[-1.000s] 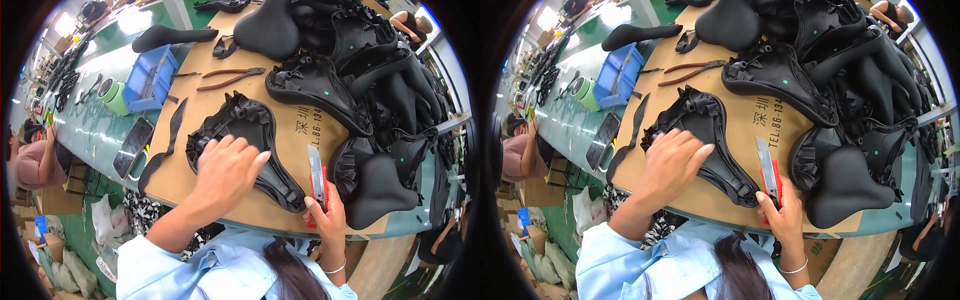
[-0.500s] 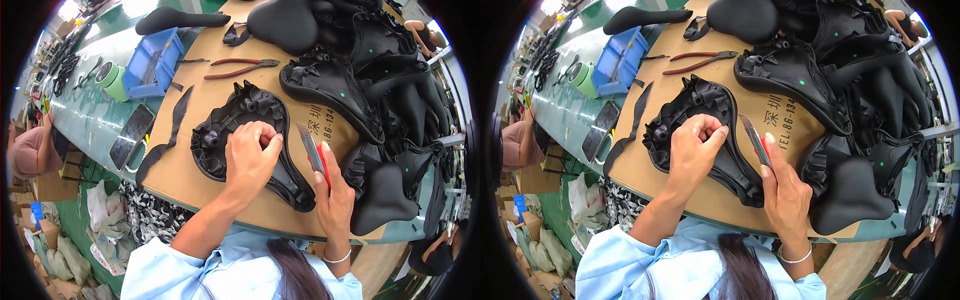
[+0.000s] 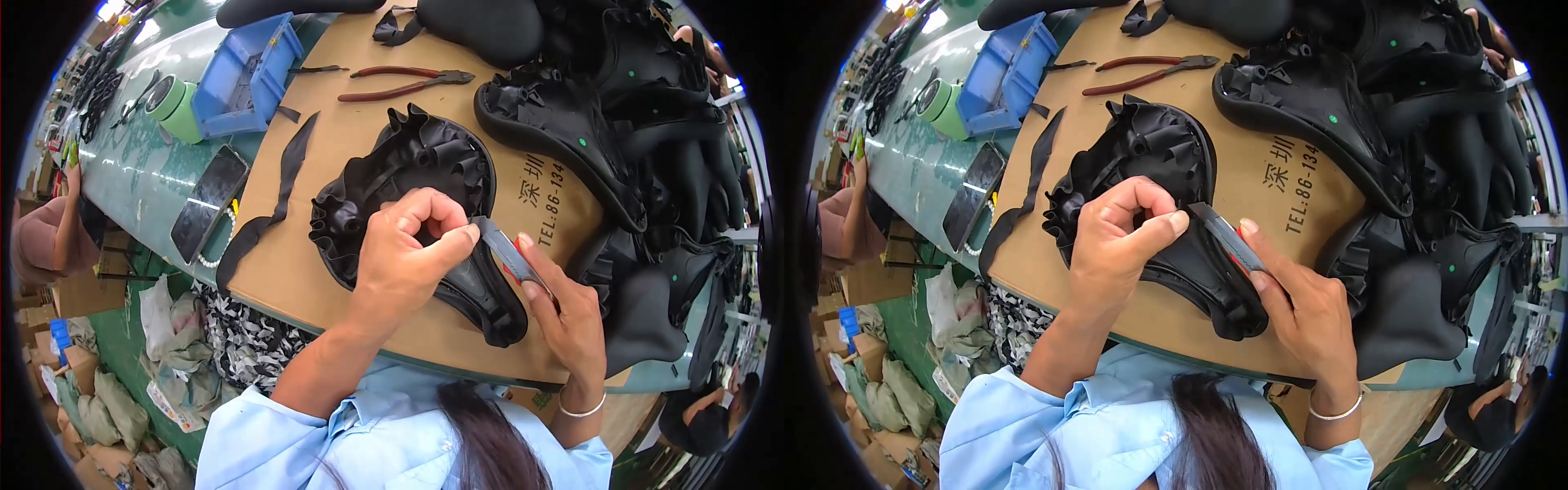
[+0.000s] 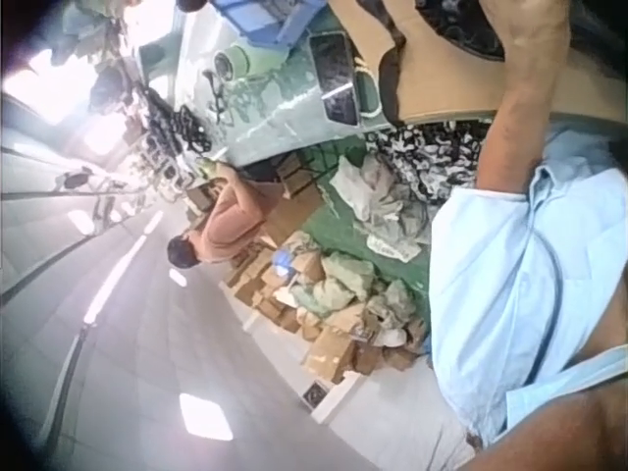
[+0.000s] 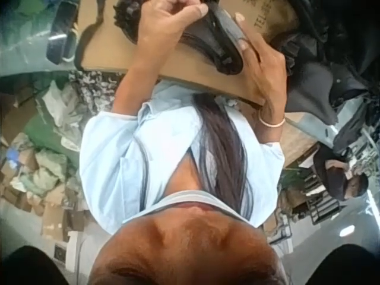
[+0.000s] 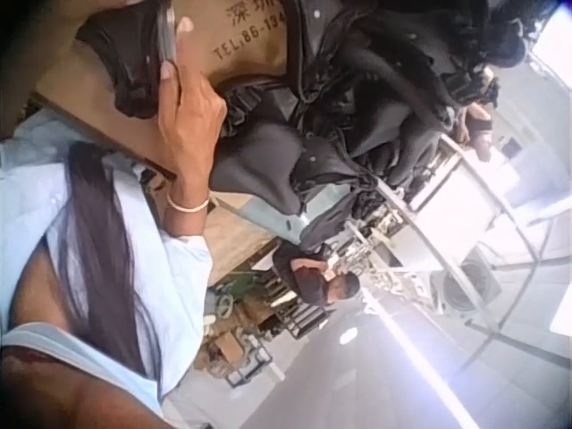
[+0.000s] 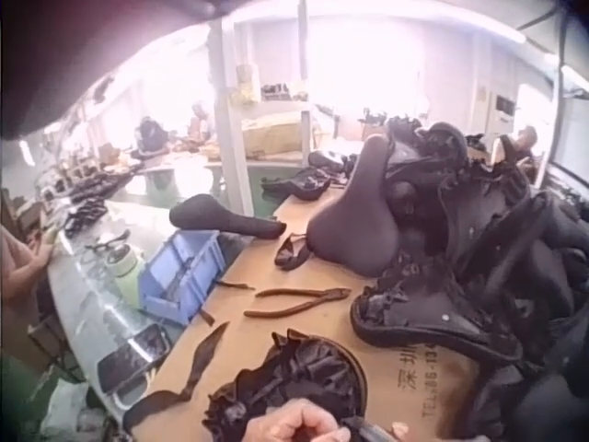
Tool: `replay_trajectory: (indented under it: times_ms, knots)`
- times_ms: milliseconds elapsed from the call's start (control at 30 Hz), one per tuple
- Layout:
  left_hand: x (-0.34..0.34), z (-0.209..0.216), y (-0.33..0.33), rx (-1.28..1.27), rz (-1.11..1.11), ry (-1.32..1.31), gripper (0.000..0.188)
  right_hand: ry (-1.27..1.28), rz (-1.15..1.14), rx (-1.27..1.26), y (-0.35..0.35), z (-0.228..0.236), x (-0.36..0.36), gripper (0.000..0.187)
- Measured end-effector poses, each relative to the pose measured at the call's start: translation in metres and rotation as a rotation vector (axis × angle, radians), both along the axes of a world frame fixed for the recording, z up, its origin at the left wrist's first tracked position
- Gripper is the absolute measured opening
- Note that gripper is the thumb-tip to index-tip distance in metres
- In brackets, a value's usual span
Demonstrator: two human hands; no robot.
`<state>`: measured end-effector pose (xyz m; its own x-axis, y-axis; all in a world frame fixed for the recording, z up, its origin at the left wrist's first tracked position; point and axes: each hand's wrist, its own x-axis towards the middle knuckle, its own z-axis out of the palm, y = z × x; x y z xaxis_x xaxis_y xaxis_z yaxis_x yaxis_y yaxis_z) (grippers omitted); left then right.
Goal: Trimming excess material from bicycle saddles using a utility knife.
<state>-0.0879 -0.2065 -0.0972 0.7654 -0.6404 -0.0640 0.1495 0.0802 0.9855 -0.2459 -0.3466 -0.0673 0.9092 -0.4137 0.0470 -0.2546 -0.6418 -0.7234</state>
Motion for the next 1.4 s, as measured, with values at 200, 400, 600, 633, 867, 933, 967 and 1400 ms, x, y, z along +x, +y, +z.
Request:
replay_trajectory:
  times_ms: [200,400,600,633,867,933,967,1400]
  knots:
    - [0.004,0.006,0.006,-0.189,-0.099,0.24,0.009,0.355,0.166,-0.164,-0.001,0.03,-0.027,0.048]
    - [0.012,0.001,0.015,-0.257,-0.572,-0.18,0.015,0.155,-0.394,0.344,0.026,0.028,-0.067,0.044]
    - [0.025,0.027,0.025,0.262,-0.513,-1.172,0.018,-0.062,-0.297,0.257,0.031,0.001,-0.079,0.047]
    - [0.024,0.022,0.023,0.273,-0.565,-1.165,0.015,-0.067,-0.19,0.132,0.03,0.0,-0.077,0.046]
    - [0.024,0.011,0.012,0.314,-0.605,-1.123,0.013,0.022,0.004,-0.306,0.037,0.006,-0.056,0.062]
    - [0.025,0.009,0.011,0.321,-0.585,-1.133,0.013,0.065,0.152,-0.549,0.032,0.009,-0.049,0.061]
    - [0.026,0.008,0.011,0.312,-0.582,-1.133,0.014,0.069,0.153,-0.548,0.031,0.011,-0.046,0.061]
    - [0.006,0.017,0.009,0.468,-0.407,-0.98,0.013,0.435,0.266,-0.89,0.005,0.059,-0.054,0.059]
